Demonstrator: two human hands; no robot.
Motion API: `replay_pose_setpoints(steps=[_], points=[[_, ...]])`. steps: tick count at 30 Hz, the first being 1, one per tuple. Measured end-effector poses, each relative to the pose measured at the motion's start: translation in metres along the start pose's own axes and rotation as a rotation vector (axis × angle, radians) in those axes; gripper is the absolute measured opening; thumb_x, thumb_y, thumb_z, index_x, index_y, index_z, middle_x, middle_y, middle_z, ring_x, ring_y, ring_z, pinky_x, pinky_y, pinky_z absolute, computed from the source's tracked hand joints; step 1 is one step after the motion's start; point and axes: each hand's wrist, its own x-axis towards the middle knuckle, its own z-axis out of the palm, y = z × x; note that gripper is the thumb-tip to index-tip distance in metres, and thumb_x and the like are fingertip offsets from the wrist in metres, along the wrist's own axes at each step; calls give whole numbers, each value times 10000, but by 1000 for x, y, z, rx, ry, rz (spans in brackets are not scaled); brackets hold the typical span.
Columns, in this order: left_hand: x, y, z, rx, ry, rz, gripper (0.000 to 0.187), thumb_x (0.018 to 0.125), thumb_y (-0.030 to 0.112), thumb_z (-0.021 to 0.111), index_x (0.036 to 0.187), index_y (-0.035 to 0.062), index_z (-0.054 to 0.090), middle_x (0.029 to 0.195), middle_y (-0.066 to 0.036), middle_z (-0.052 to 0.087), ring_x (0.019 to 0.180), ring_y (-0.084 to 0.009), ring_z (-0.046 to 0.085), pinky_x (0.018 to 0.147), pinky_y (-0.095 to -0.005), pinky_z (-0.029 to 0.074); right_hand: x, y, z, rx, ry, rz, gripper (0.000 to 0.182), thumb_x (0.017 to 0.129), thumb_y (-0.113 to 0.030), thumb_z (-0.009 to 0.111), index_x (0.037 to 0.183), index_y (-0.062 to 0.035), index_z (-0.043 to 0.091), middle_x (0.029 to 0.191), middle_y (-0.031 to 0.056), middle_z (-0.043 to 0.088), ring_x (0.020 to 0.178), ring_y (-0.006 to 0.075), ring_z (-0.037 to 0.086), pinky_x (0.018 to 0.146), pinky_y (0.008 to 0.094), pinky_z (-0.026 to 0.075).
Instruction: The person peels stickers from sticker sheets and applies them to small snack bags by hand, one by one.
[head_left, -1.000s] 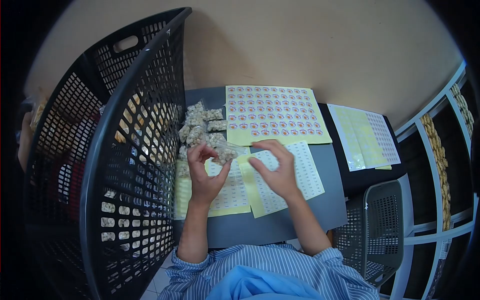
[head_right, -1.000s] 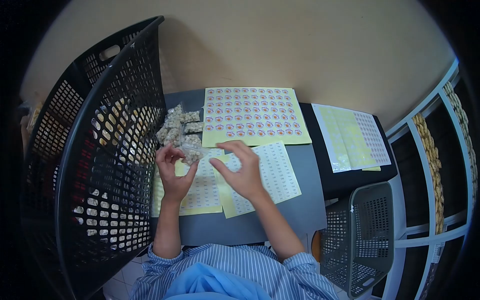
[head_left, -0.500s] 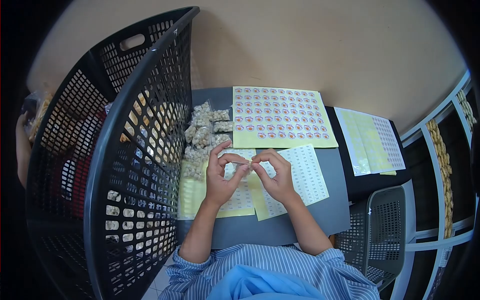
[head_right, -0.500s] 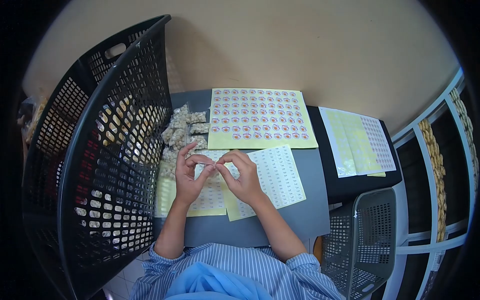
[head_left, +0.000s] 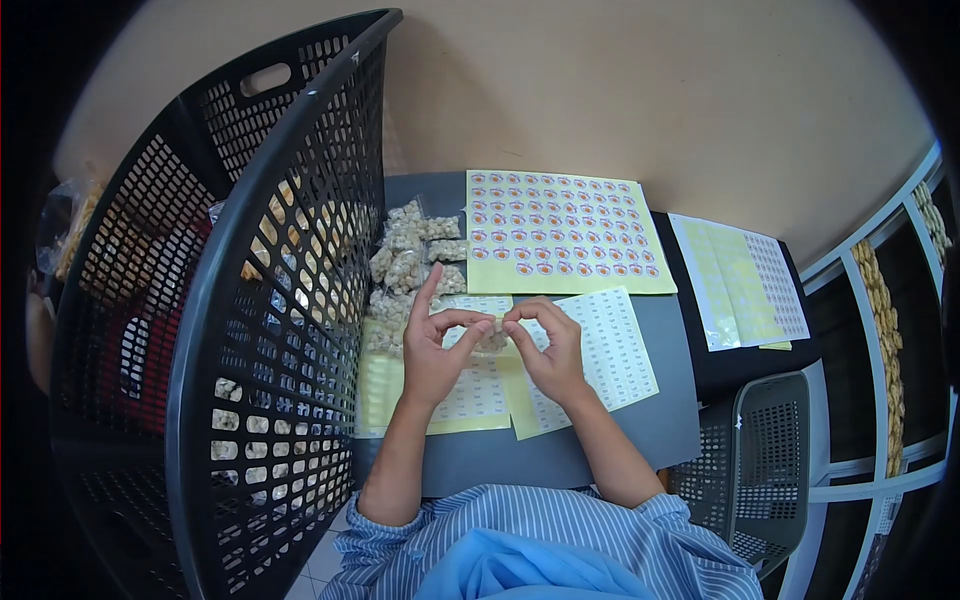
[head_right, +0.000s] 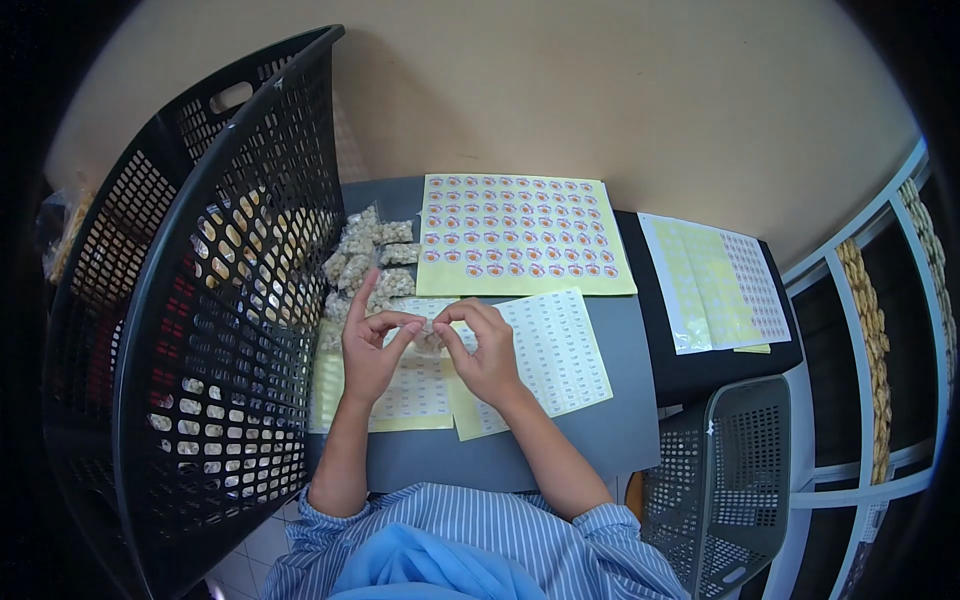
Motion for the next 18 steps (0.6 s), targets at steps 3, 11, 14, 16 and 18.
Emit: replay_pose_setpoints(steps=[3,11,14,16,18], points=[[0,6,0,-28,-2,-38,759,789,12,591,1360,-11,92,825,-118,656,824,-153,622,829,-266,431,2,4,-4,2,-3,20,73,758,-75,623,770,-13,587,767,85,598,743,218,575,729,299,414],[1,-8,1,-51,-34,17,517,852,40,510,1308,-8,271,979,-144,618,950,-152,568,855,-278,410,-1,13,1,246,49,193,69,783,-65,598,773,3,593,741,62,605,737,130,574,685,259,442],[1,-7,1,-83,-117,-92,112,855,50,513,926,-3,581,944,-71,607,885,-121,554,816,-259,421,-3,15,3,265,27,253,78,785,-72,597,783,6,592,732,51,604,753,118,567,713,261,437],[-1,-5,0,-75,-130,-126,111,857,53,512,926,-4,577,920,-62,606,862,-117,555,795,-257,427,-5,17,4,299,1,221,94,766,-74,616,809,7,594,747,62,601,760,126,569,735,264,430],[-1,-5,-3,-66,-143,-160,110,858,57,512,925,-4,574,895,-54,605,839,-114,556,773,-256,434,-4,14,1,217,-8,155,105,757,-73,624,817,8,593,757,70,598,761,133,568,741,267,427]])
